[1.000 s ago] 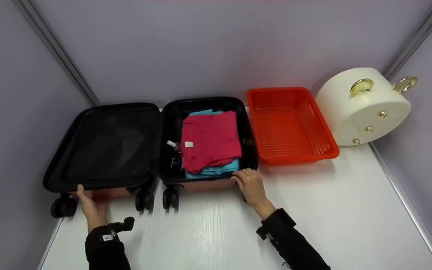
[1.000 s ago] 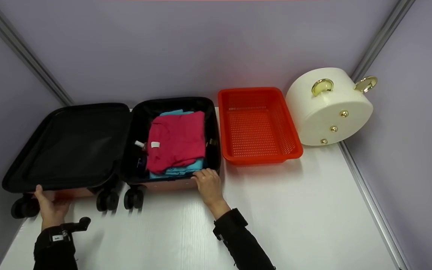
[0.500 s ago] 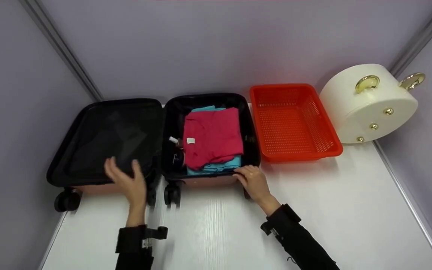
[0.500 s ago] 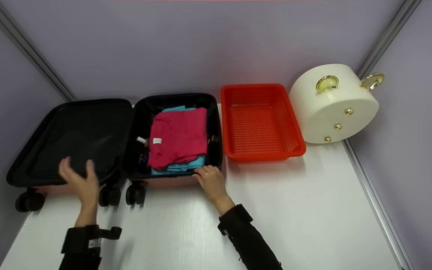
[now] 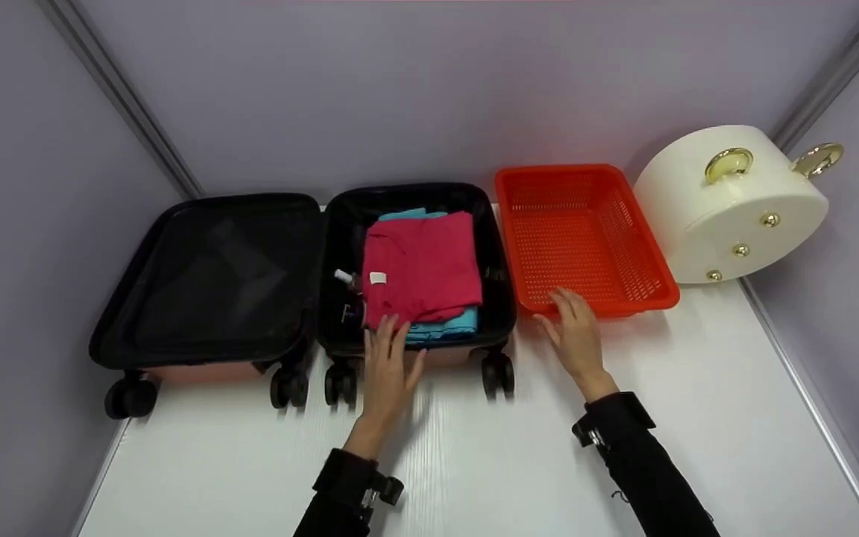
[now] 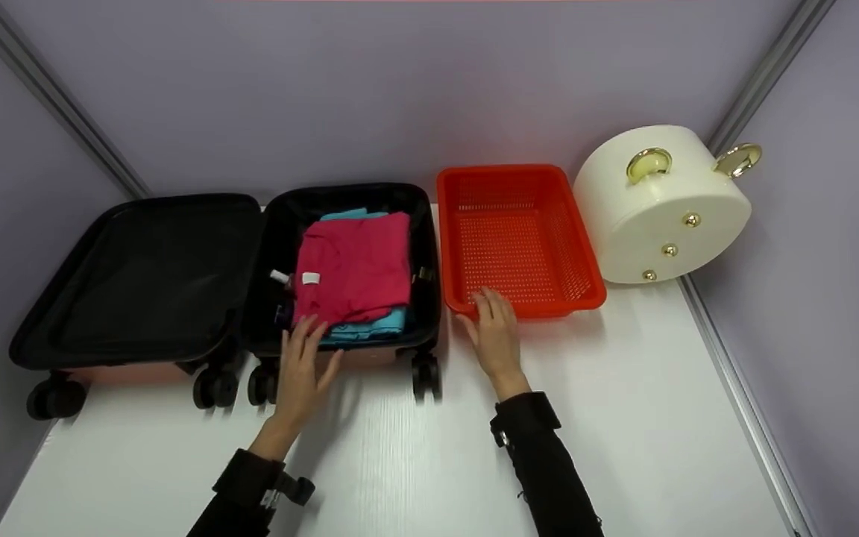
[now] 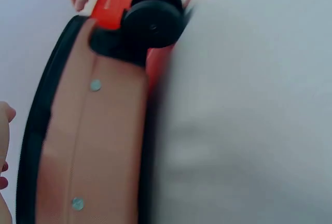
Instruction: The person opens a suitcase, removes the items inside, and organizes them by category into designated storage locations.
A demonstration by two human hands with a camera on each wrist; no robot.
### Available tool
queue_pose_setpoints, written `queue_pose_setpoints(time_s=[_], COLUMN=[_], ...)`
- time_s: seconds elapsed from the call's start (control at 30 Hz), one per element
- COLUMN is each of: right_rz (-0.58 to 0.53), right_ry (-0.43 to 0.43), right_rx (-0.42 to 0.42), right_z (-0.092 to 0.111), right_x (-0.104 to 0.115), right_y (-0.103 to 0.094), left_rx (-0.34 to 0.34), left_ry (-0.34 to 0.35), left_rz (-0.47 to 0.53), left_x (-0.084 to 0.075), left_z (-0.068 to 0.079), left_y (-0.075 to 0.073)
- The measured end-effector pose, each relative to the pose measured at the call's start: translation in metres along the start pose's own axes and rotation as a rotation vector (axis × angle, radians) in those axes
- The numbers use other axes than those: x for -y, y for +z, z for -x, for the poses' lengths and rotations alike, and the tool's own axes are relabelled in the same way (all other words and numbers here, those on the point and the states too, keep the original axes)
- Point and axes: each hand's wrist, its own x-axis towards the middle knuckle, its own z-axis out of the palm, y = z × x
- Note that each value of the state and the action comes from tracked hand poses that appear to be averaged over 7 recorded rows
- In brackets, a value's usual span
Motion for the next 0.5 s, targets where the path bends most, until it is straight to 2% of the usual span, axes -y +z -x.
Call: queue_pose_setpoints(time_s=[0.13,0.23,0.4,0.5], right_rz=[0.053,0.068,0.049,0.019], right_ry=[0.032,0.038,0.036,0.039], right_rx=[0.04,0.061,0.054,0.049], right_z=[0.006,0.01,0.01,0.01], right_x=[-0.022,-0.032,-0.038,-0.037], right_y=[-0.006,-0.008,-0.01,-0.01], left_rx=[0.018,0.005,-0.056,-0.086], left_ry=[0.046,0.076,0.103,0.09], left_rz=[-0.027,-0.051,-0.055,-0.031], left_x=[-0.003,-0.003,0.0,0.001], left_z=[0.006,0.008,0.008,0.009], left_y=[0.011,0.016,0.022,0.023])
